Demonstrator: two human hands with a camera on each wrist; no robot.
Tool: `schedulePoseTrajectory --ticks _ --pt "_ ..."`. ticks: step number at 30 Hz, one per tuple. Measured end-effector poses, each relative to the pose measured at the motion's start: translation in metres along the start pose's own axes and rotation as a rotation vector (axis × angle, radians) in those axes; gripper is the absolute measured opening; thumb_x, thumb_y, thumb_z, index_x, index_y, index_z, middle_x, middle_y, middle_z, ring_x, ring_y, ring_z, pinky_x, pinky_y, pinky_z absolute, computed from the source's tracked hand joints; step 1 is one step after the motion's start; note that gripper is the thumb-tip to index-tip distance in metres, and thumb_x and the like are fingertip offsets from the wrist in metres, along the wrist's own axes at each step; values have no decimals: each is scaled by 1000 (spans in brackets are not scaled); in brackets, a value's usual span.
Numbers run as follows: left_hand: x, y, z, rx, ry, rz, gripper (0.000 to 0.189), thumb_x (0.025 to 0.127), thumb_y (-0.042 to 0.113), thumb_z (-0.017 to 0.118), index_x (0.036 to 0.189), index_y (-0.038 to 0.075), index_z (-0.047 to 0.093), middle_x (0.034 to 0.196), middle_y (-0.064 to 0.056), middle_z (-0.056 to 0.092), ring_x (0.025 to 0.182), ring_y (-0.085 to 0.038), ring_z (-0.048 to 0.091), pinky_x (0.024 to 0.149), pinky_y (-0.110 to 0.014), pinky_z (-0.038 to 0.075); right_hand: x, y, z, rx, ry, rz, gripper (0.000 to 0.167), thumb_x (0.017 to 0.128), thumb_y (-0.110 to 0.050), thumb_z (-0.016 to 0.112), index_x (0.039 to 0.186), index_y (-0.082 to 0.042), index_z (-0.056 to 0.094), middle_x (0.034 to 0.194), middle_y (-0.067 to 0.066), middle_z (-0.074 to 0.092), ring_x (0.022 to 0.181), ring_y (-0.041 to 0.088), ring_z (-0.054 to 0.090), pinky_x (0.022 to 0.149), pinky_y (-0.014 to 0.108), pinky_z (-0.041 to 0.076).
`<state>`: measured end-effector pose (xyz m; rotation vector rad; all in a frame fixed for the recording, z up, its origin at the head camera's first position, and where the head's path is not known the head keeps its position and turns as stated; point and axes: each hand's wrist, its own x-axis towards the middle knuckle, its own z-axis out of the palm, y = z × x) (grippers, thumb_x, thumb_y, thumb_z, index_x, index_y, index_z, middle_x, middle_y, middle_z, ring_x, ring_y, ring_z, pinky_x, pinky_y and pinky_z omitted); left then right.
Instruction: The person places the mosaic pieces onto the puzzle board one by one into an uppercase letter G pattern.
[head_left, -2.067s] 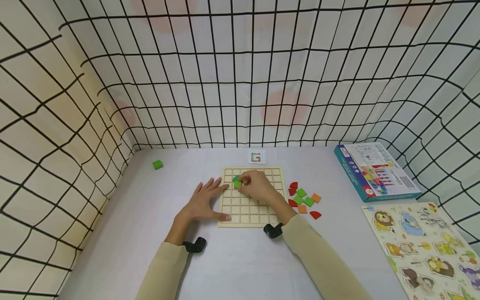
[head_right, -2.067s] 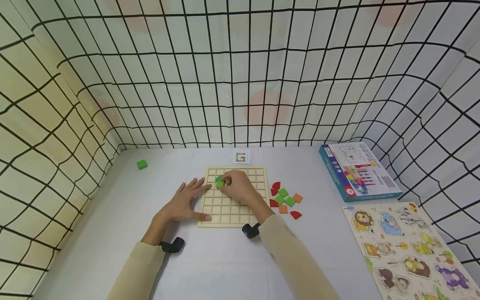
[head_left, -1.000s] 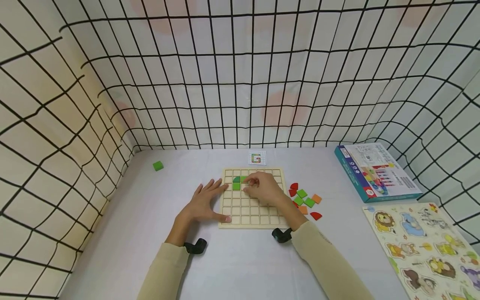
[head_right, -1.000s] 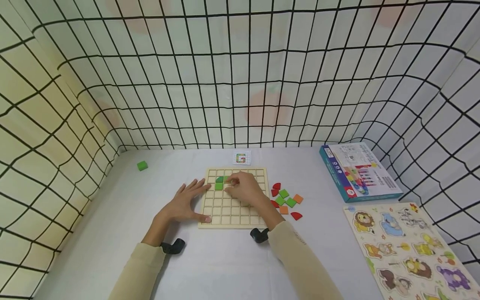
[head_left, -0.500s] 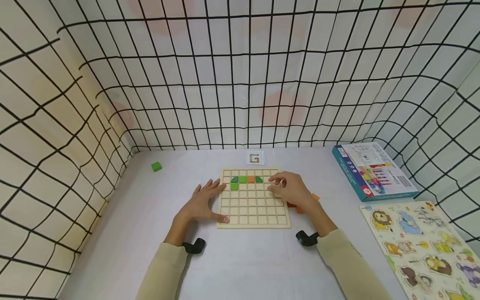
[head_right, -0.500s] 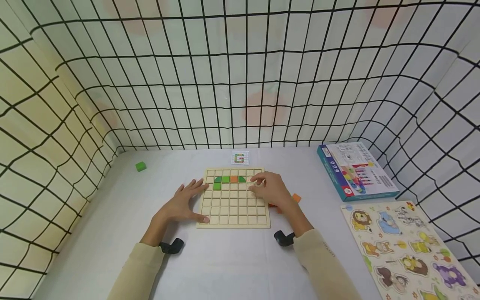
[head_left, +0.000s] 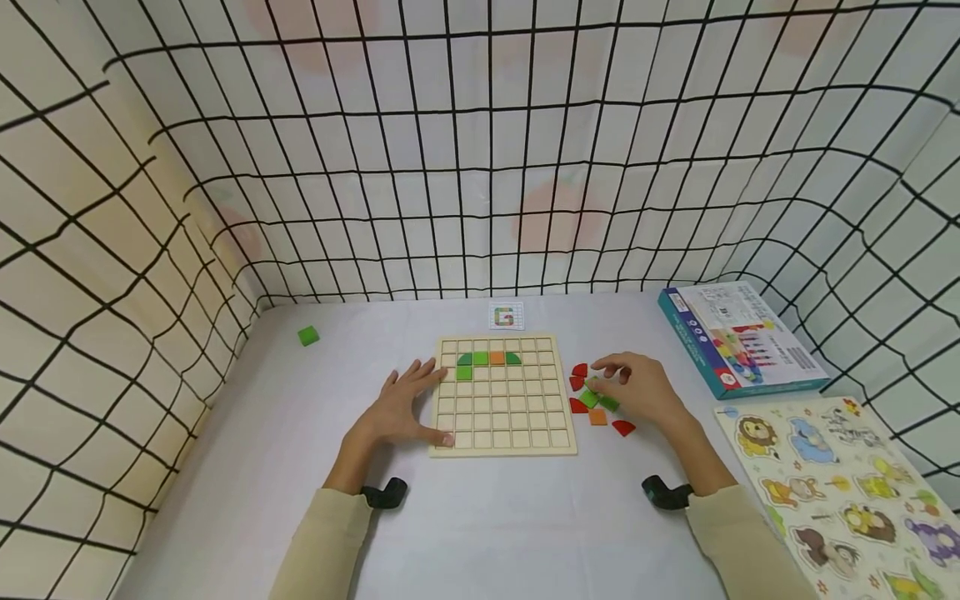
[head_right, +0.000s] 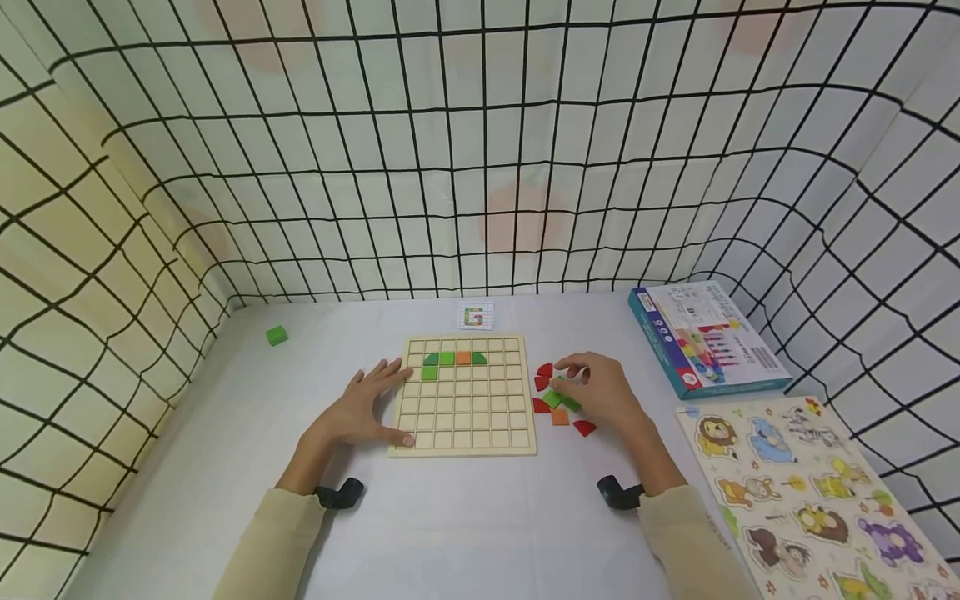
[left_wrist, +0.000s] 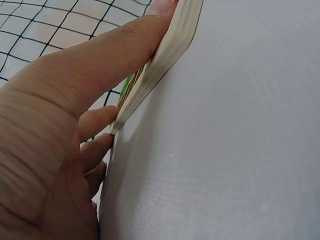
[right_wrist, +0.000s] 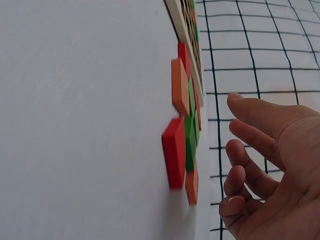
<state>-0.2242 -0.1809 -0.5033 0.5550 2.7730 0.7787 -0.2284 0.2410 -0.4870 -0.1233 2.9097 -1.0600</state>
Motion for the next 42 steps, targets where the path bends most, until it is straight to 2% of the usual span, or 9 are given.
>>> schedulePoseTrajectory --ticks 8,14,22,26,42 --pt "-1 -1 1 -2 6 4 121 63 65 90 162 21 36 173 -5 19 162 -31 8 129 -61 2 -9 23 -17 -15 13 18 44 91 -44 78 124 -15 74 103 8 64 93 24 49 68 29 43" --pt "0 -2 -1 7 13 6 121 63 64 91 162 21 36 173 -4 19 162 -31 9 129 -60 1 -15 35 -25 -20 -2 -7 43 90 -41 80 121 -11 74 102 10 66 89 23 49 69 28 41" --pt "-1 -1 -1 7 7 1 120 64 63 90 162 21 36 173 -5 19 162 -31 8 129 -60 2 -18 42 -29 -42 -59 19 40 89 -31 81 122 -9 73 108 11 68 97 25 52 78 30 45" --pt "-1 0 0 10 2 1 120 65 63 90 162 21 35 173 -5 18 162 -31 8 129 -60 2 -18 43 -31 -36 -68 31 37 90 -30 80 119 -8 74 109 12 69 97 26 52 79 31 46" --pt "-1 2 0 22 5 6 119 65 63 90 162 20 35 173 -6 19 162 -33 9 129 -62 2 -18 52 -27 -38 -32 -1 32 93 -28 76 118 -8 75 102 8 69 93 24 54 76 31 46"
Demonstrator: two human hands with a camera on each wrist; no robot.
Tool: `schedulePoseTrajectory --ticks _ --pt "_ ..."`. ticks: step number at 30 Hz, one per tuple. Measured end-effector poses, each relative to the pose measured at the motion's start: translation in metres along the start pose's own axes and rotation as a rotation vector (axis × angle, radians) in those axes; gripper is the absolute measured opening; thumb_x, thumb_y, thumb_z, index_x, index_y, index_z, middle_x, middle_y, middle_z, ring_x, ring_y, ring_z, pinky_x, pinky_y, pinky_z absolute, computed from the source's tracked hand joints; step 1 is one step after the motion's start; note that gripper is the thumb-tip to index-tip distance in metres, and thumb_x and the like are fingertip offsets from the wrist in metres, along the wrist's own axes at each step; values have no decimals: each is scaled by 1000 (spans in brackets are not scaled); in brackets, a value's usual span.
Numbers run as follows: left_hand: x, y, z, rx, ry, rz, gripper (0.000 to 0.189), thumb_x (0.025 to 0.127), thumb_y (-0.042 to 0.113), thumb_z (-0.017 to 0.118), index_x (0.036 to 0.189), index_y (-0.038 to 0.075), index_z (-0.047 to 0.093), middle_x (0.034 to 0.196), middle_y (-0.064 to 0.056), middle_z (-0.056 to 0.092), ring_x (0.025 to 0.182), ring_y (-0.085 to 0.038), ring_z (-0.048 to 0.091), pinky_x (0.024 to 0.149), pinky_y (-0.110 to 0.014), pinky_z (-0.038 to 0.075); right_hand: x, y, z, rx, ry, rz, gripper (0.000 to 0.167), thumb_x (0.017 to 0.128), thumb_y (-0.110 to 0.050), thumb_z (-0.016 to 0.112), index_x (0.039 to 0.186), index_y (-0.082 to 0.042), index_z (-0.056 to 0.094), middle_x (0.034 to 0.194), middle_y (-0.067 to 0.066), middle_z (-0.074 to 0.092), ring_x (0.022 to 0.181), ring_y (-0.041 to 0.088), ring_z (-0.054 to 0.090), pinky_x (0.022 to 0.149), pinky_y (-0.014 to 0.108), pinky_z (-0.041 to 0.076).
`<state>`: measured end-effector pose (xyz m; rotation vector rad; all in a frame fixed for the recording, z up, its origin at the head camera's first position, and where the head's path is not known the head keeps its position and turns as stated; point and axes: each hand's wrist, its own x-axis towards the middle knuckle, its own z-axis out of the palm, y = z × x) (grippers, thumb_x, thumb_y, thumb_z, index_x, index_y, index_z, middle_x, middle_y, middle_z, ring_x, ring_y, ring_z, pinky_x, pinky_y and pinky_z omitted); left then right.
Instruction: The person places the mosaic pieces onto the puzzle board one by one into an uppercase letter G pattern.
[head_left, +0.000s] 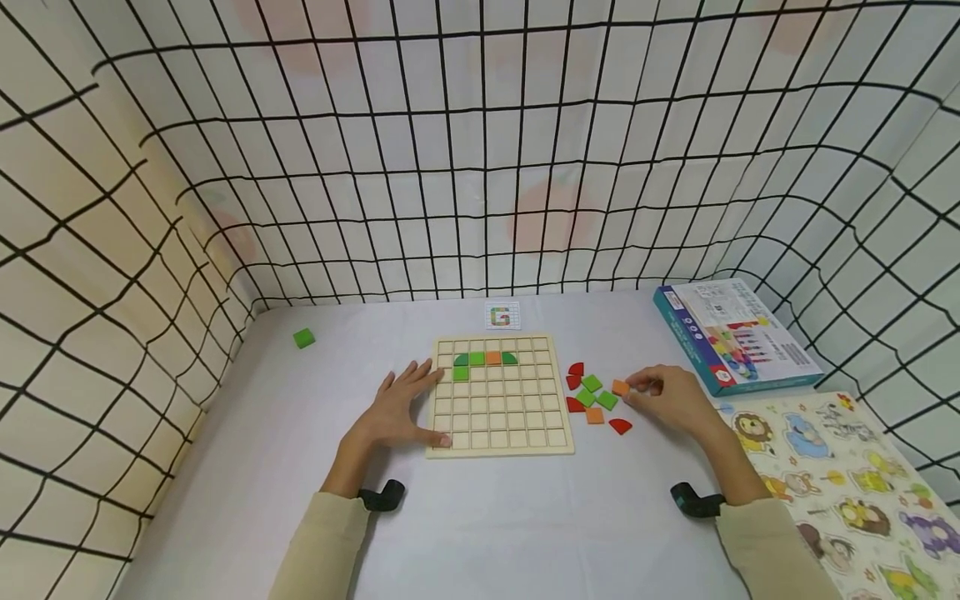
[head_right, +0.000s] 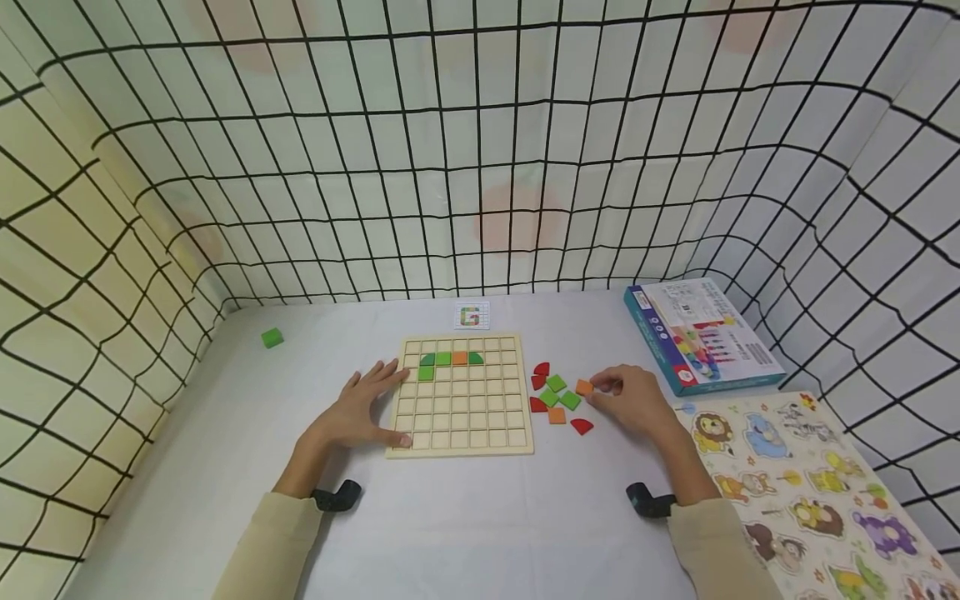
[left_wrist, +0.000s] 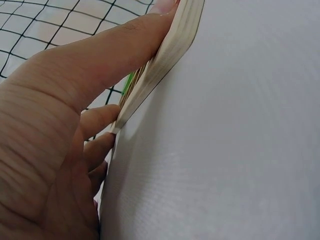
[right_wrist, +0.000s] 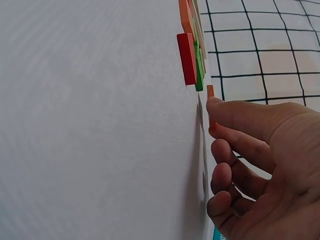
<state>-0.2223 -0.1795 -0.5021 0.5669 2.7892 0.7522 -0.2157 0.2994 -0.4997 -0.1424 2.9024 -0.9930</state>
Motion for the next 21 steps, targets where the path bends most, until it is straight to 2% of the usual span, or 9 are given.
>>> schedulePoseTrajectory --ticks 8,13,21 --pt "-1 -2 0 0 6 9 119 65 63 89 162 21 35 173 -6 20 162 -33 10 128 -62 3 3 -11 1 35 20 6 34 96 -29 74 122 -7 73 105 9 71 95 24 56 76 26 48" --pt "-1 -4 -1 -7 10 15 119 65 63 90 162 20 36 173 -7 21 162 -34 11 128 -63 4 8 -25 4 41 42 -9 32 95 -27 75 121 -8 74 99 9 67 94 25 53 73 28 47" --pt "-2 -3 0 -9 8 20 118 66 64 89 162 20 36 173 -6 20 162 -33 10 128 -62 3 17 -53 14 60 36 10 34 94 -27 76 122 -8 74 100 10 65 93 26 53 69 28 49"
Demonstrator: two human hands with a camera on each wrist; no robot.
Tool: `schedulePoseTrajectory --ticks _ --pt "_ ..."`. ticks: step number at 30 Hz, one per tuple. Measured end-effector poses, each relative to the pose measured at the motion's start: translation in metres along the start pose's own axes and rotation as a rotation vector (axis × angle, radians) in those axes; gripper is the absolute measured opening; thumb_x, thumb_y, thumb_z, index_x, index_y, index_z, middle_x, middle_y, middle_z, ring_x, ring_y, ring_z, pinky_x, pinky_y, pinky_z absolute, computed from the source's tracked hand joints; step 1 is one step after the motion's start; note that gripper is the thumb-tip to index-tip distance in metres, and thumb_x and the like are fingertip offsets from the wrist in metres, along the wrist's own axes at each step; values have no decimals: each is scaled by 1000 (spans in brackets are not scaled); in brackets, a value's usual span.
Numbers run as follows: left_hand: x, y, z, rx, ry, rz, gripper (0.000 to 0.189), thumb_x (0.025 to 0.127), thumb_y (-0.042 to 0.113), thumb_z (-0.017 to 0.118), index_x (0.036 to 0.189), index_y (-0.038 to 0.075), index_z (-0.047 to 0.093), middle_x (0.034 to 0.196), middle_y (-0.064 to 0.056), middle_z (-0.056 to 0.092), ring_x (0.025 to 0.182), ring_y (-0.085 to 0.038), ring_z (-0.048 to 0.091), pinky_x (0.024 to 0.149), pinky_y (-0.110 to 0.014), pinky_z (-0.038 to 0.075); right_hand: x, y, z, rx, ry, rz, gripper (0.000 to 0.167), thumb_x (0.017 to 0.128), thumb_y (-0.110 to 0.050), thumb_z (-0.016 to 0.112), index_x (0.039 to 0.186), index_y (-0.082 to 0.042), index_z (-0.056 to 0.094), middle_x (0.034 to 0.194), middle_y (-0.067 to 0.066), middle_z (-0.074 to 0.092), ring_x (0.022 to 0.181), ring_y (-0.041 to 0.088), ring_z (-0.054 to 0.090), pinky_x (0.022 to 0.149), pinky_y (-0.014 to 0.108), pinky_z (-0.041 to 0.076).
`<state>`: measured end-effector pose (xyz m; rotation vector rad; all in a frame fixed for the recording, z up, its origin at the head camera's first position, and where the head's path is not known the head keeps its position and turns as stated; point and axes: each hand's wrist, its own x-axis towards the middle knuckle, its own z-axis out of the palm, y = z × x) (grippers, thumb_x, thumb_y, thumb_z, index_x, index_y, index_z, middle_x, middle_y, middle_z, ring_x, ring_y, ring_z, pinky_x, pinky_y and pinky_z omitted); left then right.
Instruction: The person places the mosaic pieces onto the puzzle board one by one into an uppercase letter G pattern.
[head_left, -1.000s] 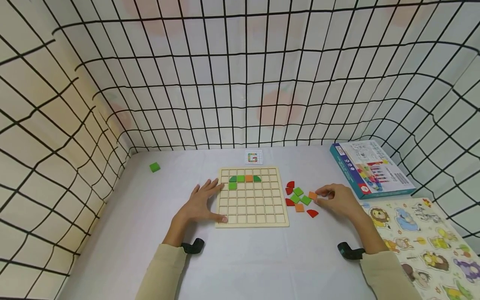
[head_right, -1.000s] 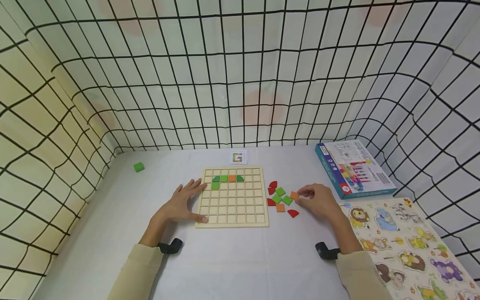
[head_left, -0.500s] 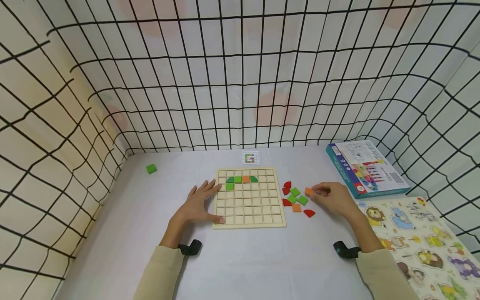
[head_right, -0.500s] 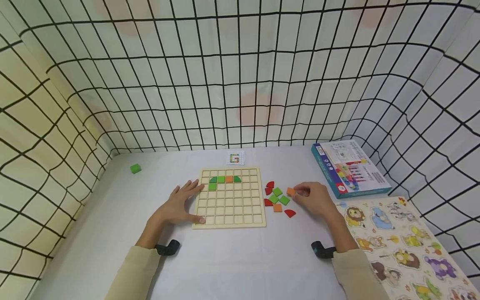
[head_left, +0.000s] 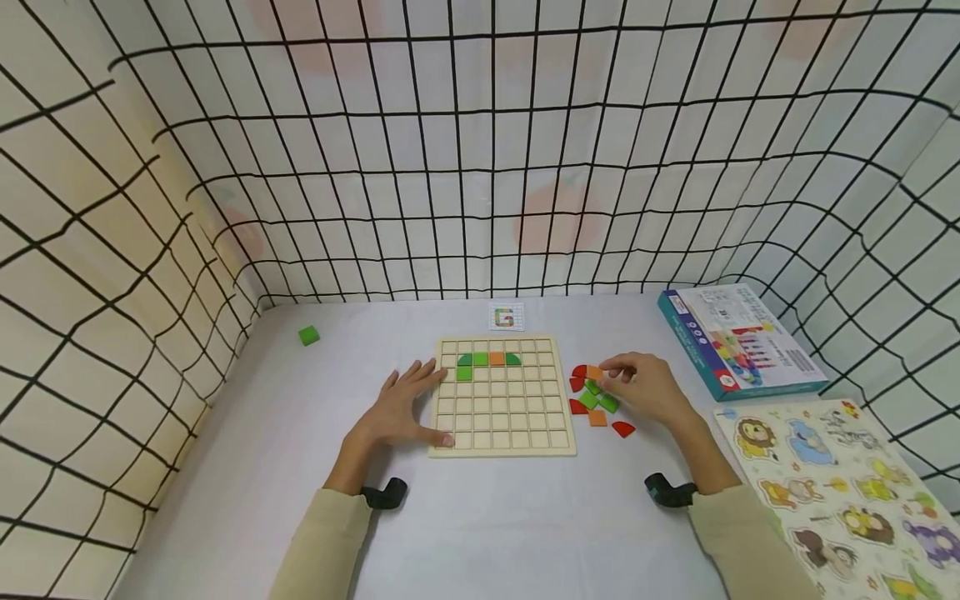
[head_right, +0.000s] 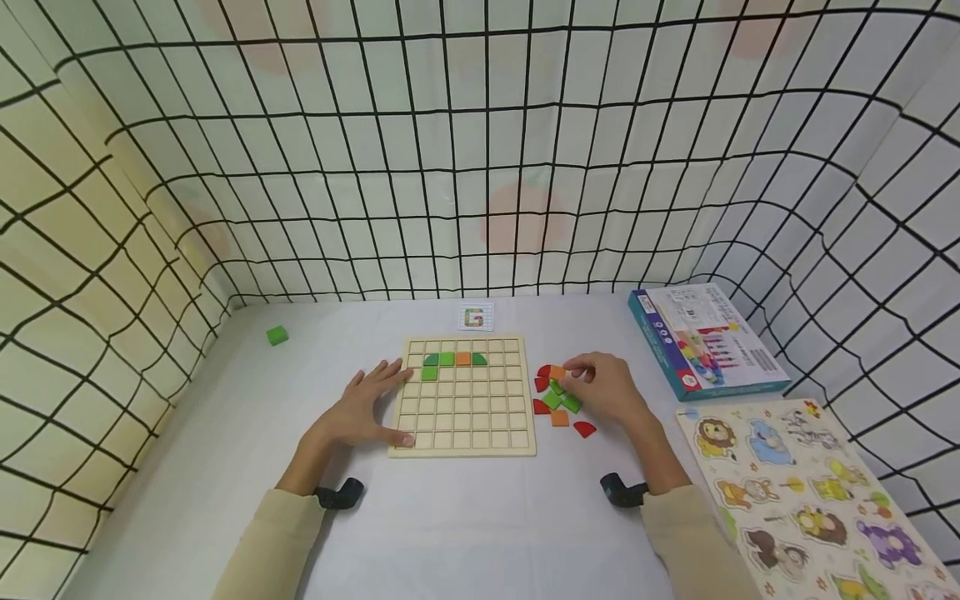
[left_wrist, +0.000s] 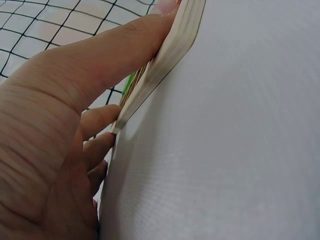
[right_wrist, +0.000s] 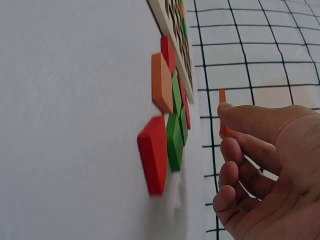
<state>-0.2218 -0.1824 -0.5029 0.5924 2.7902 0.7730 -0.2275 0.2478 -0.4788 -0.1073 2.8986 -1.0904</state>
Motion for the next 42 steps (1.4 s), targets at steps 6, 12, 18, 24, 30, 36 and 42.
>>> schedulePoseTrajectory --ticks 6,12,18,24,30,36,42 --pt "-1 1 0 -13 5 -2 118 65 63 90 161 20 37 173 -6 21 162 -33 10 129 -62 3 4 -20 11 14 -23 -15 34 93 -28 77 121 -9 74 100 9 64 93 26 53 63 26 49" --pt "-1 1 0 1 0 -3 118 66 63 90 162 22 35 173 -5 20 162 -32 9 129 -61 3 11 -39 25 55 -37 -60 31 92 -24 78 119 -8 75 93 8 62 89 24 52 60 23 46" --pt "-3 3 -1 6 -6 -12 119 66 62 90 163 22 34 173 -4 19 162 -31 9 129 -60 3 18 -55 42 94 -64 -151 25 92 -17 77 115 -7 76 94 5 64 81 21 51 64 26 42" --pt "-3 4 -1 13 -4 -11 118 66 62 90 162 22 34 173 -3 19 162 -30 10 130 -58 3 23 -71 59 123 -89 -198 23 91 -18 79 112 -7 78 92 3 66 80 18 51 67 29 43" --pt "-2 3 -1 7 -3 -11 118 66 61 91 163 22 34 173 -2 19 162 -29 9 130 -58 3 30 -88 77 121 -102 -234 21 91 -17 78 109 -7 79 89 2 66 75 17 52 65 27 43" --pt "-1 3 -1 10 -11 -11 119 66 64 89 163 23 34 173 -2 19 162 -29 9 130 -59 3 32 -102 95 122 -129 -238 22 90 -17 79 109 -8 79 87 0 66 74 15 53 65 26 45" --pt "-1 1 -1 15 -6 -12 118 66 65 89 162 24 34 173 -2 20 162 -29 10 130 -59 4 31 -115 112 156 -145 -236 22 90 -17 79 110 -8 79 82 1 66 75 15 55 67 27 47"
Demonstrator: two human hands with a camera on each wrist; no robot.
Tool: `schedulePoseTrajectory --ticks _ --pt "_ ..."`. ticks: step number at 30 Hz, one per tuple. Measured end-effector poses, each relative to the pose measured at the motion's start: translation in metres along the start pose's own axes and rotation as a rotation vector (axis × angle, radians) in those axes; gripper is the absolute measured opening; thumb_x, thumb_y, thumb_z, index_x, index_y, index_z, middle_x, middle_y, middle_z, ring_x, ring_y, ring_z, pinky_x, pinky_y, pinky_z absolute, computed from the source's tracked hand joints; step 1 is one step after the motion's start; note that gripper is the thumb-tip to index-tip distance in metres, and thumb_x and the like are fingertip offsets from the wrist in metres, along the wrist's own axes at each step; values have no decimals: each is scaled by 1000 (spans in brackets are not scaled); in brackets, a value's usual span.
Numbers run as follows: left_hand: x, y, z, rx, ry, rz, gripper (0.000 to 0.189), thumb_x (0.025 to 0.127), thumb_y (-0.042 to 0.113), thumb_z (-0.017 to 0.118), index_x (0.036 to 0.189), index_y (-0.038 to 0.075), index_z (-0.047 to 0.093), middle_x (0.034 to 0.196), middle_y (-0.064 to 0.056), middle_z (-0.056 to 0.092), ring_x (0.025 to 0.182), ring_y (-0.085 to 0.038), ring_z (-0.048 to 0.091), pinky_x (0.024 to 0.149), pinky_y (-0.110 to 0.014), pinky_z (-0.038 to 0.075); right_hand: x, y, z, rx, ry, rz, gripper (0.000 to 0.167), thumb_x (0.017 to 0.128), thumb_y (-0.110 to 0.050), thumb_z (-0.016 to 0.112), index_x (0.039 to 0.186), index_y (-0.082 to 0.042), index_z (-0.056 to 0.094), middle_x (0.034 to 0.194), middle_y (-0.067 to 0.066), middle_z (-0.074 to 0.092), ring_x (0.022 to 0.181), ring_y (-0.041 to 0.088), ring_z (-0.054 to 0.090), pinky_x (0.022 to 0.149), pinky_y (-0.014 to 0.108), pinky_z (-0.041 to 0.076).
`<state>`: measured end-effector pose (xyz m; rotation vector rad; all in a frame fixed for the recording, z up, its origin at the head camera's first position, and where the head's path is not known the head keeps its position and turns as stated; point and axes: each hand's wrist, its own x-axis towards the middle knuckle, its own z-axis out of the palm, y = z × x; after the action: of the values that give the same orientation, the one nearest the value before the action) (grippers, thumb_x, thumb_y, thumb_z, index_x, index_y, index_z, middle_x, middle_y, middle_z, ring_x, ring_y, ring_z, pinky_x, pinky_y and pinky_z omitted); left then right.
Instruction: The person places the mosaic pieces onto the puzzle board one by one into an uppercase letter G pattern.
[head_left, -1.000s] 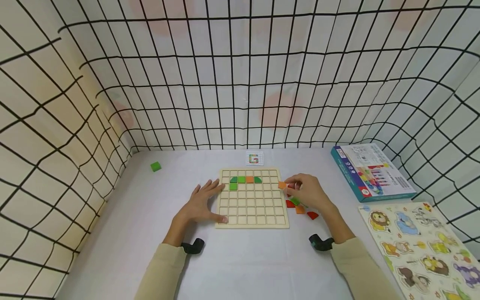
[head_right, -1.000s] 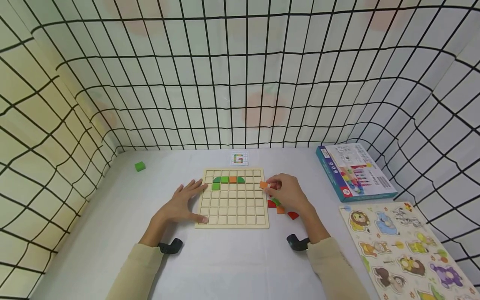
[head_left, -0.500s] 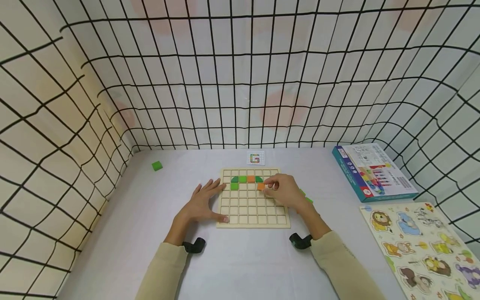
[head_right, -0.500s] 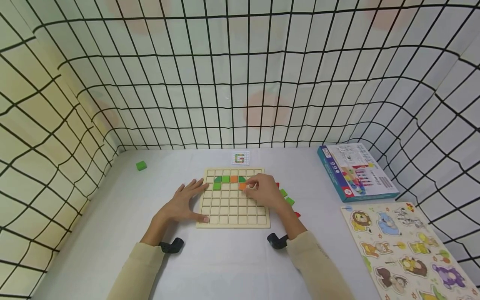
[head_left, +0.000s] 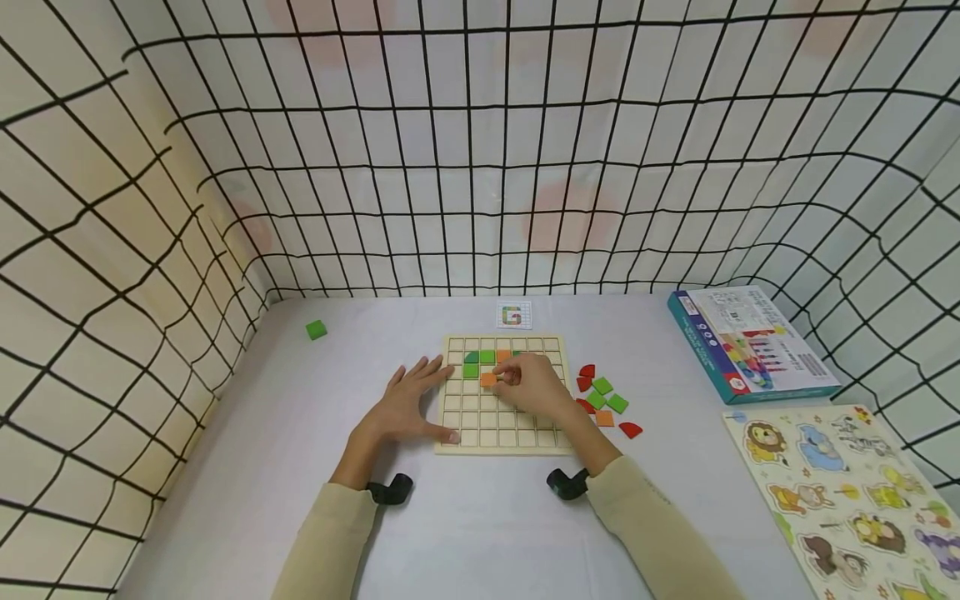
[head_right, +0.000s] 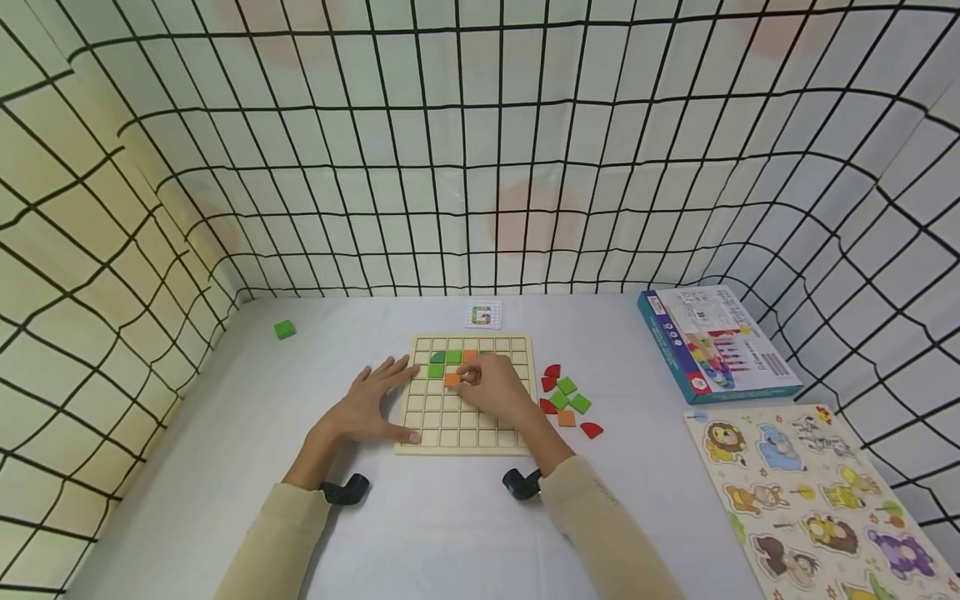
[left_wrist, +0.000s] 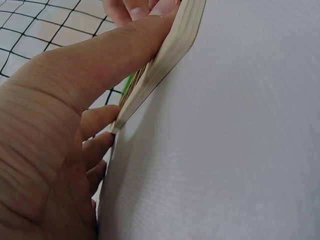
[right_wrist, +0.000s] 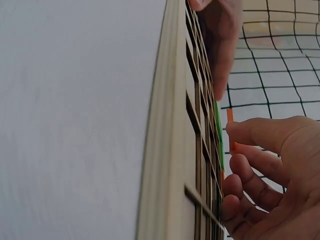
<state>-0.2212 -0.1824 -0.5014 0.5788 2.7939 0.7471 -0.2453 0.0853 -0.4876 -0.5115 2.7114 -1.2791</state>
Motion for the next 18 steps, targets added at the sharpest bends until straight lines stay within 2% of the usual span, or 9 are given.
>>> schedulePoseTrajectory --ticks 6,18 --pt "0 0 -1 -3 2 6 118 65 66 89 162 24 35 173 -2 21 162 -29 10 130 -58 3 4 -7 14 0 -1 21 21 90 -19 79 110 -11 79 80 -2 63 75 15 54 65 27 46" --pt "0 -2 1 2 3 6 118 65 66 89 162 25 35 173 -1 20 162 -29 10 130 -58 3 8 -14 24 -61 -7 37 23 89 -23 81 110 -14 79 76 -5 63 55 10 49 52 25 38"
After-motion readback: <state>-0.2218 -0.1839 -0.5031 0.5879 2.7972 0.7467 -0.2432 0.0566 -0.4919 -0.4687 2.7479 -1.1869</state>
